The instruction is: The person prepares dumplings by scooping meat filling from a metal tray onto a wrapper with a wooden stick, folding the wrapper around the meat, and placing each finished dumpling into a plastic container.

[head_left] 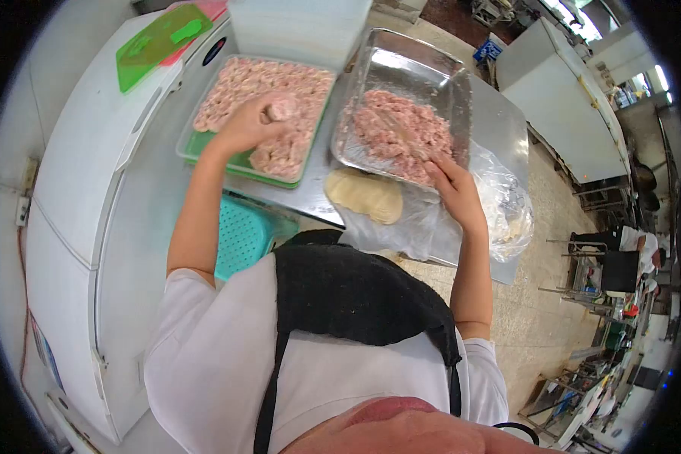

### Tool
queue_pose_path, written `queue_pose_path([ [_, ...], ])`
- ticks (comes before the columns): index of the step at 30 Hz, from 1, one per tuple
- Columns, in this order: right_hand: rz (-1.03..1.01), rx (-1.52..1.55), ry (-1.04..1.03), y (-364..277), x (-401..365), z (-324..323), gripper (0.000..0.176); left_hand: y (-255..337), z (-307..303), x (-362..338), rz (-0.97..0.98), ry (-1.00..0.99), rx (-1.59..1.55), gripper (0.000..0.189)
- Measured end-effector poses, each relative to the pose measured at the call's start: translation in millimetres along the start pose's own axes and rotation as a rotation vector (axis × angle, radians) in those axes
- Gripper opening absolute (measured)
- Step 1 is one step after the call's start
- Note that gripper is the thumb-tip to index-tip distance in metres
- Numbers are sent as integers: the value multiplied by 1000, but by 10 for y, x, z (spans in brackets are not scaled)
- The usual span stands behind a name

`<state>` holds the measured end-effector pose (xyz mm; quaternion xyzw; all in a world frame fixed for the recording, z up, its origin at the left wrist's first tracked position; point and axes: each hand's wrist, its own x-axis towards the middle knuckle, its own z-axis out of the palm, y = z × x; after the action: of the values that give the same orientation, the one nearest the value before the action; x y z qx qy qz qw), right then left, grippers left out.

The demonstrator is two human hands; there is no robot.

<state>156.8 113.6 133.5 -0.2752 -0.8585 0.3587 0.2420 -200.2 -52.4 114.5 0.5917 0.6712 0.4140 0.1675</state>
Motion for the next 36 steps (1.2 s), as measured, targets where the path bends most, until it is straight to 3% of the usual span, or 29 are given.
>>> queue_pose_path([
  [2,120,71,6,-7,-118,152,27,-260,-308,-225,-372,-14,171,58],
  [3,241,138,28,40,-175,233,27,-444,-389,-362,-377,-14,171,58],
  [5,207,222,64,148,-276,399,26,-825,-415,-618,9,150,498,59],
  [11,401,391,126,-100,-493,675,25,-652,-265,-693,-290,29,275,70],
  [14,388,314,130,-158,-542,745,26,-1070,-15,-656,-202,48,310,78],
  [22,447,303,122,-143,-720,786,29,-939,120,-495,-83,153,363,76],
  [26,489,352,162,-78,-730,673,28,-775,-54,-568,-324,22,257,76],
  [27,438,301,154,-52,-697,650,29,-779,-82,-585,-438,-38,260,74],
  [29,388,254,153,11,-607,557,30,-722,-57,-569,-459,-4,270,71],
  [31,390,162,23,92,-477,381,27,-780,29,-520,-460,11,281,68],
  [33,93,-396,-98,324,-263,72,31,-1001,216,-493,-162,127,457,65],
  [35,218,-786,-252,368,13,-318,35,-683,194,-479,-236,57,395,60],
  [36,230,-783,-239,482,132,-461,35,-695,139,-491,-259,35,493,54],
])
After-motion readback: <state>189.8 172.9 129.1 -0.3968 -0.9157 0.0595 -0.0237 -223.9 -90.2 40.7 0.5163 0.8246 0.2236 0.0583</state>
